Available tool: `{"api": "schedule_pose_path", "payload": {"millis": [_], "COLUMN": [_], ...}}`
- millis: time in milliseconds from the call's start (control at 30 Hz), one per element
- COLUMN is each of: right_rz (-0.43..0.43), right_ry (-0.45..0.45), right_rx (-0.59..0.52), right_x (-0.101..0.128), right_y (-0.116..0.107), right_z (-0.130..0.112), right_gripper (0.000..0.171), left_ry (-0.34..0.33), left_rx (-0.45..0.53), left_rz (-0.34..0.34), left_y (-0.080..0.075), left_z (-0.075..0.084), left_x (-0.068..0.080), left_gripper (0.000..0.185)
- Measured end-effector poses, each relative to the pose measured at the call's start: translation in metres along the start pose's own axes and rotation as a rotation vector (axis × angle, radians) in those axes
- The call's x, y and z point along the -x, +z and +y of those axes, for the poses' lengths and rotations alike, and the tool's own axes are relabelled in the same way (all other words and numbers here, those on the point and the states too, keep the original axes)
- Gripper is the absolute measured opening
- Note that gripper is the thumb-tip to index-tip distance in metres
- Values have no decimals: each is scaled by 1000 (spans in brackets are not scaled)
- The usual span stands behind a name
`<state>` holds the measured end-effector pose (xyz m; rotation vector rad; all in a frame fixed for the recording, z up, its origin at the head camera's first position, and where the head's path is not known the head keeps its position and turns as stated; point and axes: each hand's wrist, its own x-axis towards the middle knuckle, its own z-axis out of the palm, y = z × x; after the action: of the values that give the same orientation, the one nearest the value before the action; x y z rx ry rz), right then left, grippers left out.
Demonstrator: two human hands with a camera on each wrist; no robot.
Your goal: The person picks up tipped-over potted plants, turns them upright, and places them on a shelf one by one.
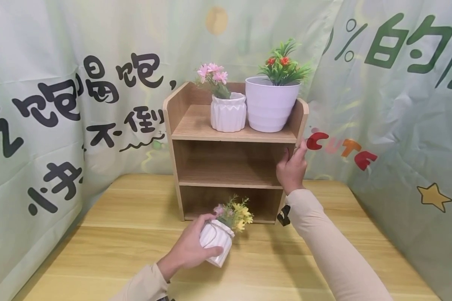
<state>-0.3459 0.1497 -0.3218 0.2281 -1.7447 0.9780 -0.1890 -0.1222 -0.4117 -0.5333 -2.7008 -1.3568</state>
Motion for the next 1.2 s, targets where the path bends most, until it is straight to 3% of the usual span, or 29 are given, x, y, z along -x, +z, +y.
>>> {"api": "schedule_pose_path", "payload": {"millis": [167,433,533,733,900,1000,1200], "right_rz": [0,-9,-5,-10,-18,-18,-25], "right_ry": [-6,-8,-11,8,14,25,45], "right_rx": [-5,10,8,-3,3,3,5], "right_x": [0,0,0,0,0,0,0], "right_y": [0,-2,-1,-1,-2,-2,-2], "right_z": [-1,0,0,-2,-2,-2,-3], "right_gripper": [44,44,44,45,45,45,45], "left_ry": [72,195,304,594,776,860,912], "left_rx": [13,-22,-22,-11,42,49,38], "left_rz": [-19,31,85,211,298,372,527], "left_y": [-2,-5,-6,-9,-12,-14,-17], "left_z": [3,5,3,1,3,6,14], "left_x": [5,8,8,2,-6,-11,-21], "left_gripper": [80,86,84,83,82,81,76]}}
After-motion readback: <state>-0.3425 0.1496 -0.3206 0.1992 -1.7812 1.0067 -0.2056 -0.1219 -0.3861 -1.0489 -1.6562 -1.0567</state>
